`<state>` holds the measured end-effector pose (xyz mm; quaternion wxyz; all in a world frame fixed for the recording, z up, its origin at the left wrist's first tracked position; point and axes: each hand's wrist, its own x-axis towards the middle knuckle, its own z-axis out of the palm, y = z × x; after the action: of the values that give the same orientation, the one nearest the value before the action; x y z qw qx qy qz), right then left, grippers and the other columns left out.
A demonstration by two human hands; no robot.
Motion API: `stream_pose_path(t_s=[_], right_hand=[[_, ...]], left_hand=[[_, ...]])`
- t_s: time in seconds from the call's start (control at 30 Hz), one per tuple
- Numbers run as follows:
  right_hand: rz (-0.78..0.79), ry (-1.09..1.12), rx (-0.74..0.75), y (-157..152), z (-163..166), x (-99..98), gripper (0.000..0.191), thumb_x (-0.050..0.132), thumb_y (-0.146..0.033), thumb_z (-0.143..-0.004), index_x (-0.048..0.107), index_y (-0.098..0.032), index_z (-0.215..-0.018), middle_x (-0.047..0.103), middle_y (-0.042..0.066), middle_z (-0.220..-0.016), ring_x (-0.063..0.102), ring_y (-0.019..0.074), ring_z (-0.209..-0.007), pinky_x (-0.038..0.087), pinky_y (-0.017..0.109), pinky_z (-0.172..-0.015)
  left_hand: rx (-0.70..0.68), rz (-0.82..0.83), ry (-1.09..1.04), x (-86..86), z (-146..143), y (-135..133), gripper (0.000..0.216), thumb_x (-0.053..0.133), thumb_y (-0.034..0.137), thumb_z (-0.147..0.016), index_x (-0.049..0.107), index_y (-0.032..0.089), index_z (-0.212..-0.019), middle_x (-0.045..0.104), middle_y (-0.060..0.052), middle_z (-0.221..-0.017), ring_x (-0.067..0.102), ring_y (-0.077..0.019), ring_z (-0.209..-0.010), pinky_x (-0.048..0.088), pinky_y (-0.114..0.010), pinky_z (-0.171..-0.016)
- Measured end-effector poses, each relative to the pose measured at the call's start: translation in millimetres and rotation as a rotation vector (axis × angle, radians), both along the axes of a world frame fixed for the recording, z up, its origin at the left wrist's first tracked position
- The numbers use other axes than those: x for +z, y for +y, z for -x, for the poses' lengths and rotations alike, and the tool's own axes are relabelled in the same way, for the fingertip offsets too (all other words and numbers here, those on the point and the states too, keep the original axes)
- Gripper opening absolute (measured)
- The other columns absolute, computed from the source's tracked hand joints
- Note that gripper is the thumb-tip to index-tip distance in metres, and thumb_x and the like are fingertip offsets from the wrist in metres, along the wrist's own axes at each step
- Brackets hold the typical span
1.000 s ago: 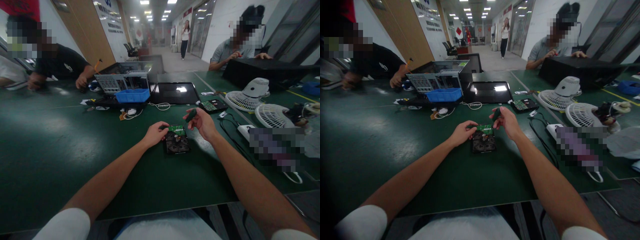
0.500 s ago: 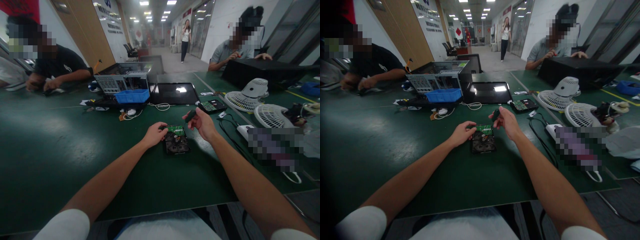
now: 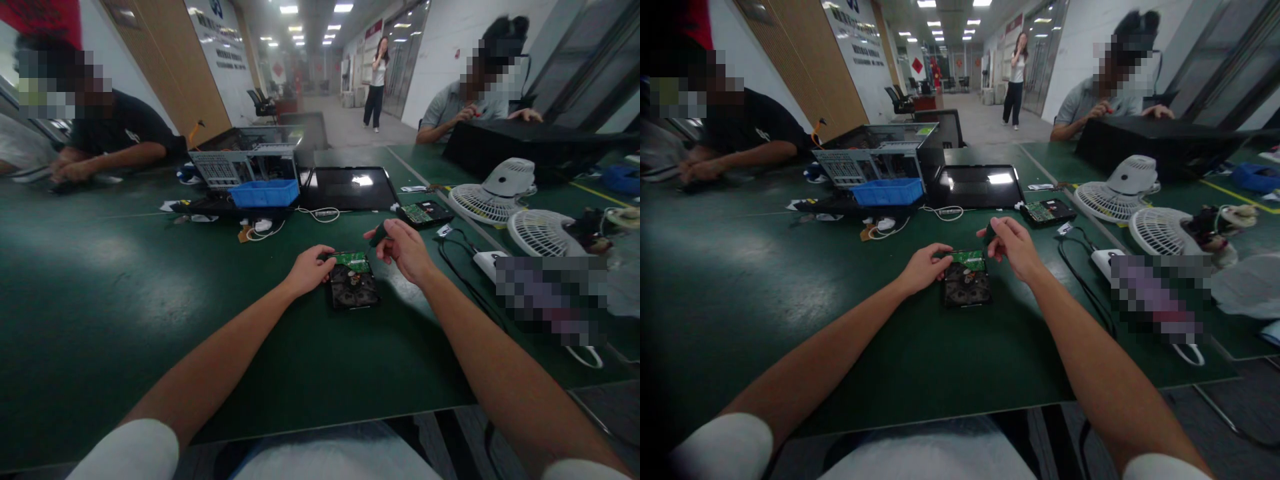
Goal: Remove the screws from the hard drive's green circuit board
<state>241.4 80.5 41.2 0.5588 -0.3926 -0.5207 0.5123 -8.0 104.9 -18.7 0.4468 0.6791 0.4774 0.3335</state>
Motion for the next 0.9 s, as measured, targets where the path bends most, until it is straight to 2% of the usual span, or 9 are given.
stream_pose_path(t_s=[0.17, 0.27, 0.43, 0.6, 0.73, 0.9], right_hand=[[0.037, 0.046, 0.027, 1.5, -0.8, -1.1, 0.047, 0.061, -0.067, -0.091, 0.065, -0.022, -0.104, 0.077, 0.008, -0.101, 0.059, 0.0122, -0.054, 0.039, 0.026, -0.043], [0.039, 0.018, 0.015, 1.4, -1.1, -1.0, 0.049, 0.06, -0.066, -0.091, 0.069, -0.023, -0.113, 0.075, 0.007, -0.101, 0.057, 0.0113, -0.054, 0.036, 0.025, -0.042], [0.015, -0.041, -0.028, -0.3, -0.7, 0.3, 0.041, 0.067, -0.061, -0.089, 0.073, -0.023, -0.103, 0.073, 0.006, -0.093, 0.055, 0.0108, -0.056, 0.028, 0.023, -0.04], [0.002, -0.013, -0.007, -0.4, 0.1, 0.2, 0.038, 0.069, -0.06, -0.088, 0.063, -0.023, -0.091, 0.077, 0.006, -0.104, 0.059, 0.0114, -0.057, 0.035, 0.024, -0.042], [0.046, 0.039, 0.019, 1.8, 1.0, -1.5, 0.047, 0.059, -0.068, -0.091, 0.064, -0.022, -0.098, 0.077, 0.009, -0.101, 0.06, 0.0133, -0.055, 0.039, 0.026, -0.043], [0.029, -0.008, 0.017, 1.6, 1.3, -1.3, 0.047, 0.059, -0.065, -0.092, 0.071, -0.023, -0.111, 0.076, 0.008, -0.104, 0.055, 0.0106, -0.054, 0.031, 0.024, -0.041]], left_hand=[[-0.004, -0.006, -0.011, 0.9, -0.8, -1.0, 0.036, 0.069, 0.03, -0.093, 0.065, 0.015, -0.126, 0.065, 0.001, -0.065, 0.063, -0.0121, -0.053, 0.05, -0.021, -0.052], [0.0, -0.003, -0.021, 2.2, -1.5, -2.1, 0.036, 0.068, 0.03, -0.094, 0.064, 0.015, -0.126, 0.065, 0.002, -0.065, 0.063, -0.0119, -0.053, 0.05, -0.021, -0.052], [-0.005, 0.003, -0.022, 2.2, -1.2, -1.5, 0.036, 0.069, 0.031, -0.094, 0.065, 0.016, -0.126, 0.065, 0.002, -0.066, 0.063, -0.012, -0.054, 0.05, -0.021, -0.052], [-0.009, -0.008, -0.014, 1.7, -0.2, -1.3, 0.036, 0.068, 0.031, -0.094, 0.064, 0.015, -0.126, 0.064, 0.002, -0.064, 0.062, -0.0122, -0.053, 0.049, -0.021, -0.051], [-0.011, -0.002, -0.021, 1.6, -0.2, -1.5, 0.036, 0.068, 0.031, -0.094, 0.064, 0.015, -0.126, 0.065, 0.001, -0.065, 0.063, -0.0124, -0.054, 0.05, -0.021, -0.052], [-0.012, -0.01, -0.01, 2.9, -0.4, -2.0, 0.036, 0.068, 0.031, -0.094, 0.064, 0.015, -0.127, 0.066, 0.001, -0.067, 0.063, -0.0122, -0.054, 0.049, -0.021, -0.051]])
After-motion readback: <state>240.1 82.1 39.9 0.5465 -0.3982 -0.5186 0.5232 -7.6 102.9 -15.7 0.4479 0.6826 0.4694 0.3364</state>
